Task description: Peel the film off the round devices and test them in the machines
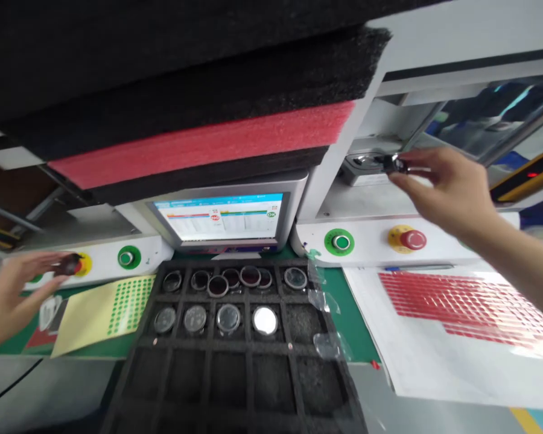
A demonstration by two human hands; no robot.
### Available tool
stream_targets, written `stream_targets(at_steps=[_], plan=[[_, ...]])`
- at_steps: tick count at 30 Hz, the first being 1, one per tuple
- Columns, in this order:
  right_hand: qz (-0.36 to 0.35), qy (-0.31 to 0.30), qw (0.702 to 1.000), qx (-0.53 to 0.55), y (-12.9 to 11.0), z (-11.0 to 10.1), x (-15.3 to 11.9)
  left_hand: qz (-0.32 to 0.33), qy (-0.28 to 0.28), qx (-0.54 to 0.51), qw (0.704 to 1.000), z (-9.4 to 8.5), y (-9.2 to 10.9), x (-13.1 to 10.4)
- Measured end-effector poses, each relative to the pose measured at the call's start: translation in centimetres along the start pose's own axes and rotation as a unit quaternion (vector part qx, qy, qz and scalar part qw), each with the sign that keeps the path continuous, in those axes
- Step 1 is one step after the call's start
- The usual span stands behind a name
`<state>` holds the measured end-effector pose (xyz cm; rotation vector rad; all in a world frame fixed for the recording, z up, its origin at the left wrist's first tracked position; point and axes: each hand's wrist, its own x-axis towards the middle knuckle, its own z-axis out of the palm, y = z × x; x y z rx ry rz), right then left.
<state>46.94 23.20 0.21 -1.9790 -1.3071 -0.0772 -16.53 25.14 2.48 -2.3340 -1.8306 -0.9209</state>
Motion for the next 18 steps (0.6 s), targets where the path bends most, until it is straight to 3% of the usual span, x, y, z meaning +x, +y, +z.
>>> stream_targets(at_steps=[2, 3, 5, 6, 8, 10, 11, 13, 15, 16, 18], plan=[[-0.097, 0.003, 0.994, 0.040, -1.0, -0.7, -6.8, 0.117, -0.083, -0.025, 0.989, -0.1, 2.7, -3.9], [-0.183, -0.009, 0.982, 0.051, -1.7, -1.0, -10.1, 0.167, -0.133, -0.045, 0.976, -0.1, 4.3, -5.7], [-0.338, -0.081, 0.935, 0.077, -3.3, -1.4, -16.3, 0.208, -0.225, -0.092, 0.947, 0.1, 7.1, -8.9], [-0.393, -0.121, 0.908, 0.083, -4.2, -1.5, -18.9, 0.197, -0.263, -0.126, 0.936, 0.3, 8.4, -10.2], [-0.444, -0.173, 0.875, 0.089, -5.7, -1.3, -23.1, 0.116, -0.330, -0.212, 0.912, 0.8, 10.5, -12.3], [-0.445, -0.202, 0.867, 0.095, -6.7, -0.8, -25.9, -0.029, -0.361, -0.337, 0.869, 1.3, 12.3, -13.7], [-0.435, -0.218, 0.868, 0.099, -6.9, -0.4, -26.9, -0.113, -0.361, -0.410, 0.830, 1.5, 13.1, -14.2], [-0.406, -0.254, 0.872, 0.106, -6.9, 0.2, -28.2, -0.259, -0.342, -0.543, 0.722, 1.4, 14.6, -15.1], [-0.383, -0.282, 0.874, 0.103, -6.9, 0.6, -28.9, -0.356, -0.323, -0.621, 0.619, 0.8, 16.0, -15.9], [-0.375, -0.283, 0.877, 0.101, -7.1, 0.5, -29.1, -0.381, -0.318, -0.641, 0.586, 0.4, 16.7, -16.3], [-0.352, -0.252, 0.894, 0.114, -8.2, -0.1, -29.5, -0.391, -0.304, -0.660, 0.565, -0.4, 18.1, -17.2]])
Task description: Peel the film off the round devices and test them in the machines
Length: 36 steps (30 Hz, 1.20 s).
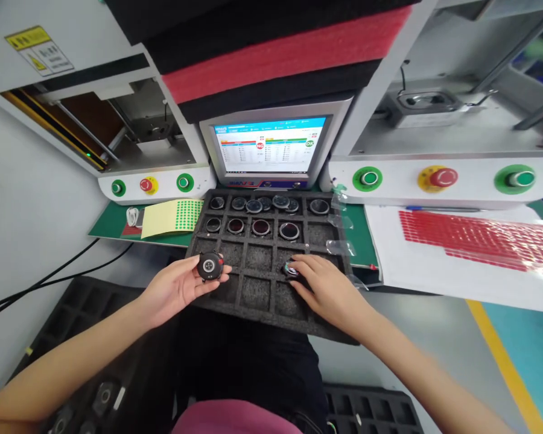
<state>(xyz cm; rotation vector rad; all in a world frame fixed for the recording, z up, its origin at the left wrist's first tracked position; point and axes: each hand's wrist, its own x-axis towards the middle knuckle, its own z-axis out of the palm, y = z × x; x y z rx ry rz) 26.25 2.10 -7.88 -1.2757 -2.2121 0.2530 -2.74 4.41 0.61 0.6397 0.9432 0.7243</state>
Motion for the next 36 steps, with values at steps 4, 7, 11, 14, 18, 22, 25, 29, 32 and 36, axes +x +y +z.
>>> stream_targets(at_steps=[4, 7, 11, 14, 18, 22, 25, 29, 32, 36], plan=[[0.079, 0.108, 0.981, 0.140, -5.5, -1.5, 1.5, 0.103, 0.013, 0.038, 0.994, 2.0, -1.6, -1.8], [0.088, 0.147, 0.946, 0.274, -9.8, -2.2, 2.5, 0.201, 0.028, 0.124, 0.971, 2.9, -2.6, -2.4], [0.081, 0.216, 0.905, 0.357, -12.5, -2.1, 2.8, 0.319, 0.053, 0.276, 0.905, 3.4, -2.7, -3.0], [0.093, 0.256, 0.890, 0.365, -13.1, -1.9, 2.6, 0.362, 0.051, 0.320, 0.874, 3.5, -2.5, -3.3], [0.097, 0.285, 0.879, 0.370, -13.3, -2.0, 2.4, 0.407, 0.039, 0.369, 0.835, 3.5, -2.3, -3.5], [0.116, 0.208, 0.878, 0.415, -12.5, -2.9, 2.6, 0.435, 0.013, 0.408, 0.803, 3.4, -1.9, -3.4], [0.118, 0.129, 0.868, 0.465, -11.6, -3.3, 2.9, 0.431, -0.012, 0.423, 0.797, 3.2, -1.6, -3.4], [0.140, 0.156, 0.850, 0.483, -11.4, -2.9, 3.2, 0.430, -0.008, 0.427, 0.795, 2.9, -1.6, -3.2], [0.113, 0.214, 0.858, 0.454, -11.8, -2.2, 3.0, 0.431, 0.010, 0.427, 0.795, 2.7, -1.8, -2.9], [0.087, 0.246, 0.874, 0.411, -11.8, -1.8, 2.8, 0.444, 0.005, 0.431, 0.786, 2.6, -1.9, -2.6]])
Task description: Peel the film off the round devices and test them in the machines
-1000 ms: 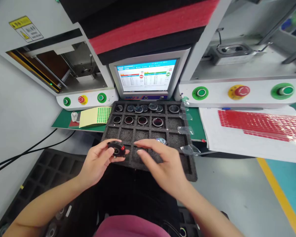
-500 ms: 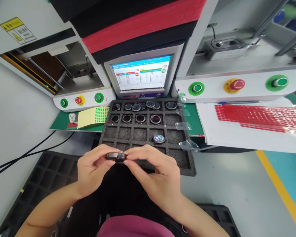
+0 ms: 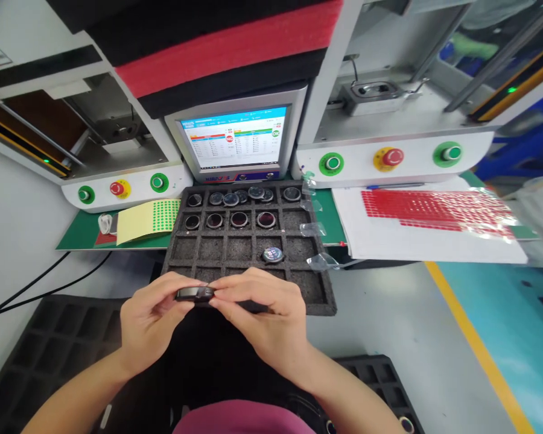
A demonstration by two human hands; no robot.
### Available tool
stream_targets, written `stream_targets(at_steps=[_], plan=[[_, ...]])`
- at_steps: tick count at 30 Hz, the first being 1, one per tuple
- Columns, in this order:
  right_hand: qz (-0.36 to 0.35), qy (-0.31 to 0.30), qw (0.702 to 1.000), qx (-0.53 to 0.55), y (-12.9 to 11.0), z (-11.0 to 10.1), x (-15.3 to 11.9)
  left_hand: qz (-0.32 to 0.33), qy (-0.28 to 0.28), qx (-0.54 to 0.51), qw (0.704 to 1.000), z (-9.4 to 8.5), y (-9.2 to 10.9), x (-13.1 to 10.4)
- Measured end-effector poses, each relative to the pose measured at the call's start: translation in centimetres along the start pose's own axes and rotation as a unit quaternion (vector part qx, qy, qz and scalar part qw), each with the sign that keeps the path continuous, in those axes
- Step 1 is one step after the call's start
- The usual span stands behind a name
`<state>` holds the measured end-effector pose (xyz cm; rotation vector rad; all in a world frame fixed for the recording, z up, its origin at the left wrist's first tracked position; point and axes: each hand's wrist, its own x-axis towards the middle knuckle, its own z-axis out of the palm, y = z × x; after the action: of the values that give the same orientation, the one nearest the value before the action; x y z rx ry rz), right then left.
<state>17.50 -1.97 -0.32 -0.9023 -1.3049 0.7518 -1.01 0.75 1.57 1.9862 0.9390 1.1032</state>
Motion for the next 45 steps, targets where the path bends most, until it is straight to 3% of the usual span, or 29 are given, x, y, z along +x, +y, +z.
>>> stream_targets(at_steps=[6, 9, 12, 14, 16, 18, 21, 25, 29, 33, 36, 40, 42, 45], plan=[[-0.062, -0.030, 0.993, -0.093, -0.8, -0.6, -0.5, 0.020, 0.010, 0.049, 0.999, 0.4, 0.3, -0.1], [-0.088, 0.013, 0.981, -0.172, -0.8, -2.3, -1.0, -0.025, 0.086, 0.070, 0.994, 0.3, 0.0, -0.3], [0.001, 0.131, 0.953, -0.274, 1.1, -6.1, -1.0, -0.110, 0.158, 0.042, 0.980, -0.2, -0.7, -0.5], [0.112, 0.192, 0.934, -0.279, 3.1, -9.1, -0.6, -0.164, 0.158, 0.010, 0.974, -0.5, -1.2, -0.9], [0.187, 0.199, 0.928, -0.252, 5.0, -11.6, -0.3, -0.229, 0.142, -0.023, 0.963, -0.8, -1.6, -1.6], [0.214, 0.199, 0.925, -0.241, 6.3, -13.1, -0.3, -0.303, 0.129, -0.067, 0.942, -0.8, -1.9, -2.2], [0.233, 0.210, 0.918, -0.243, 7.4, -13.9, -0.6, -0.385, 0.118, -0.137, 0.905, -0.5, -1.9, -3.1], [0.266, 0.220, 0.907, -0.241, 8.8, -14.1, -1.2, -0.426, 0.106, -0.188, 0.879, 0.4, -1.7, -3.4], [0.301, 0.193, 0.911, -0.203, 9.5, -14.5, -1.3, -0.454, 0.080, -0.223, 0.859, 1.6, -1.9, -3.0], [0.273, 0.209, 0.922, -0.175, 7.1, -13.6, -1.2, -0.460, 0.062, -0.260, 0.846, 2.9, -2.0, -2.2], [0.237, 0.210, 0.945, -0.086, 3.9, -11.3, -0.9, -0.455, 0.048, -0.295, 0.839, 3.9, -1.6, -1.2], [0.259, 0.102, 0.959, 0.061, 0.9, -6.8, -0.4, -0.432, 0.053, -0.354, 0.828, 5.2, -1.0, -0.2], [0.273, 0.054, 0.955, 0.104, 0.5, -4.6, -0.1, -0.417, 0.068, -0.374, 0.826, 5.6, -0.9, -0.2], [0.287, 0.031, 0.946, 0.149, 0.7, -2.1, 0.2, -0.389, 0.083, -0.390, 0.830, 6.0, -0.7, -0.6]])
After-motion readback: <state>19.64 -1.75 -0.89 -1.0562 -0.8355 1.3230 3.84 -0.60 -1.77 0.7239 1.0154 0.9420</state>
